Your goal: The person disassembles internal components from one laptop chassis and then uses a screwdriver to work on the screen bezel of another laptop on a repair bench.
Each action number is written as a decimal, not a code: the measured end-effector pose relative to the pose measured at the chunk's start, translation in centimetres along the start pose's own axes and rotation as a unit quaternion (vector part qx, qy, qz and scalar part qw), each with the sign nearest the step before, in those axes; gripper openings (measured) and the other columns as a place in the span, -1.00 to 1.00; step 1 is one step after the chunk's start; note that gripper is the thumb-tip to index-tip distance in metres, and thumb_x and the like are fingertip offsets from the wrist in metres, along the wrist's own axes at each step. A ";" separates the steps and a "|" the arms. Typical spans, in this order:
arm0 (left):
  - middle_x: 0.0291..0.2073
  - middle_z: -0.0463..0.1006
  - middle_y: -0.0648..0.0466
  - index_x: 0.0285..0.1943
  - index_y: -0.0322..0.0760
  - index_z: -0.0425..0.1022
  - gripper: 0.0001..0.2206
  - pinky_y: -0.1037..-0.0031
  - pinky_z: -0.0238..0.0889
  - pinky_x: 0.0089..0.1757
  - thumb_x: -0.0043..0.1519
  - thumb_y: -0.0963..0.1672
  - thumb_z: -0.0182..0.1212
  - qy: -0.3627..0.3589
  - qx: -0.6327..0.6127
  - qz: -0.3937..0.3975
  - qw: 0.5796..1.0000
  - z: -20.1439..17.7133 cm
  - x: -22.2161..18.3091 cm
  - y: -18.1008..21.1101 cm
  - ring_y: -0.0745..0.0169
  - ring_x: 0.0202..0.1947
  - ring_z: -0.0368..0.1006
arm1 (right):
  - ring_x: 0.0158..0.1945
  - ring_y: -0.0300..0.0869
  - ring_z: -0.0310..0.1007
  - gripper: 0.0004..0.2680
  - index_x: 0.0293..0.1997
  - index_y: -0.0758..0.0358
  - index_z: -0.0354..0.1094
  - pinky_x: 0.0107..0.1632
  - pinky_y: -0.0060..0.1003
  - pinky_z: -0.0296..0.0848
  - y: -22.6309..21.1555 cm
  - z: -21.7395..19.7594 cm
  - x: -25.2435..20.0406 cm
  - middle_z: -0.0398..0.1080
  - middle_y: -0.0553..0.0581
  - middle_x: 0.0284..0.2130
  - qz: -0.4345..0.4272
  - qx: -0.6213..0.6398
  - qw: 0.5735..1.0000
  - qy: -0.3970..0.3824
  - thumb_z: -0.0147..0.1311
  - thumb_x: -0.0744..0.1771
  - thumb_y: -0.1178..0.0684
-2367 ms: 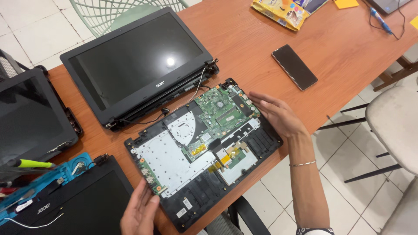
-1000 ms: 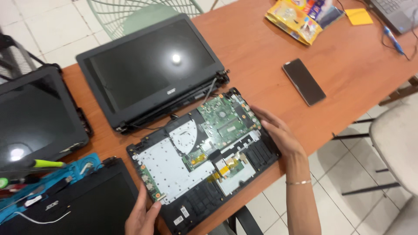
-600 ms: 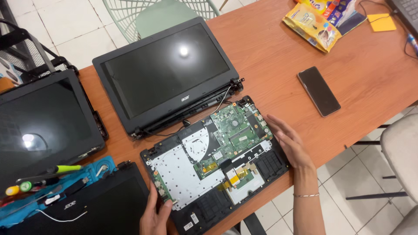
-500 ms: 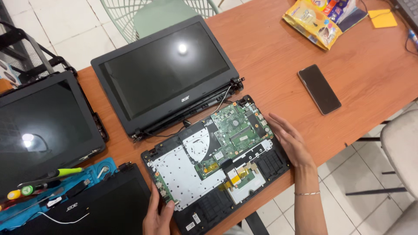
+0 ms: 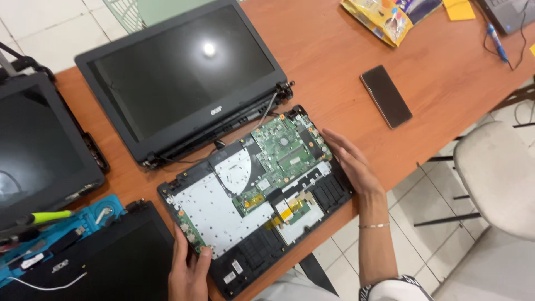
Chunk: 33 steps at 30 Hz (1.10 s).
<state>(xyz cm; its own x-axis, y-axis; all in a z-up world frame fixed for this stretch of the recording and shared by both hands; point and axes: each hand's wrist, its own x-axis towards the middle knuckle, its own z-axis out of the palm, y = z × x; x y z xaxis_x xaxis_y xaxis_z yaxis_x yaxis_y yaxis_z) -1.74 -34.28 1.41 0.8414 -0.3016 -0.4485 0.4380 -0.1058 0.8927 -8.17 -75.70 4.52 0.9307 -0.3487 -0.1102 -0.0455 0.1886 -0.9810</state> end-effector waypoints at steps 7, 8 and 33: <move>0.49 0.06 -0.15 0.59 -0.44 -0.29 -0.24 0.32 0.08 0.24 0.23 -0.22 0.08 -0.008 -0.012 0.040 0.999 0.9 -0.8 2.1 0.05 0.39 0.16 | 0.56 0.02 -0.02 -0.48 0.45 0.45 0.07 0.53 -0.12 -0.07 -0.5 0.5 0.0 0.11 0.32 0.44 -0.016 -0.040 0.999 -0.017 0.03 0.38 -0.12; 0.49 0.07 -0.15 0.59 -0.44 -0.29 -0.24 0.31 0.10 0.23 0.23 -0.21 0.08 -0.008 -0.012 0.043 0.999 0.9 -1.0 2.1 0.05 0.39 0.17 | 0.55 0.01 -0.01 -0.49 0.44 0.45 0.08 0.52 -0.11 -0.06 -0.8 0.5 0.0 0.13 0.30 0.43 -0.010 -0.052 0.998 -0.016 0.03 0.38 -0.11; -0.02 0.56 0.03 0.02 -0.26 0.57 -0.81 0.24 0.30 0.05 0.30 -0.13 0.15 0.408 0.333 0.123 0.841 -21.2 -10.5 3.1 0.00 0.08 0.43 | 0.46 0.05 0.12 -0.57 0.32 0.24 0.23 0.38 -0.10 0.13 -1.2 34.3 -8.4 0.21 0.26 0.37 0.004 -0.340 0.933 -0.119 0.17 0.29 0.08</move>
<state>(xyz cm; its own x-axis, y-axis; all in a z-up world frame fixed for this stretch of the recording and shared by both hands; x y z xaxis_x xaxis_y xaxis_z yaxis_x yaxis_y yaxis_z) -2.47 -11.39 7.98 0.9370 0.3297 0.1151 0.1733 -0.7250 0.6666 -3.48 -41.52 12.06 0.9799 -0.1202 -0.1594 -0.1974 -0.4638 -0.8637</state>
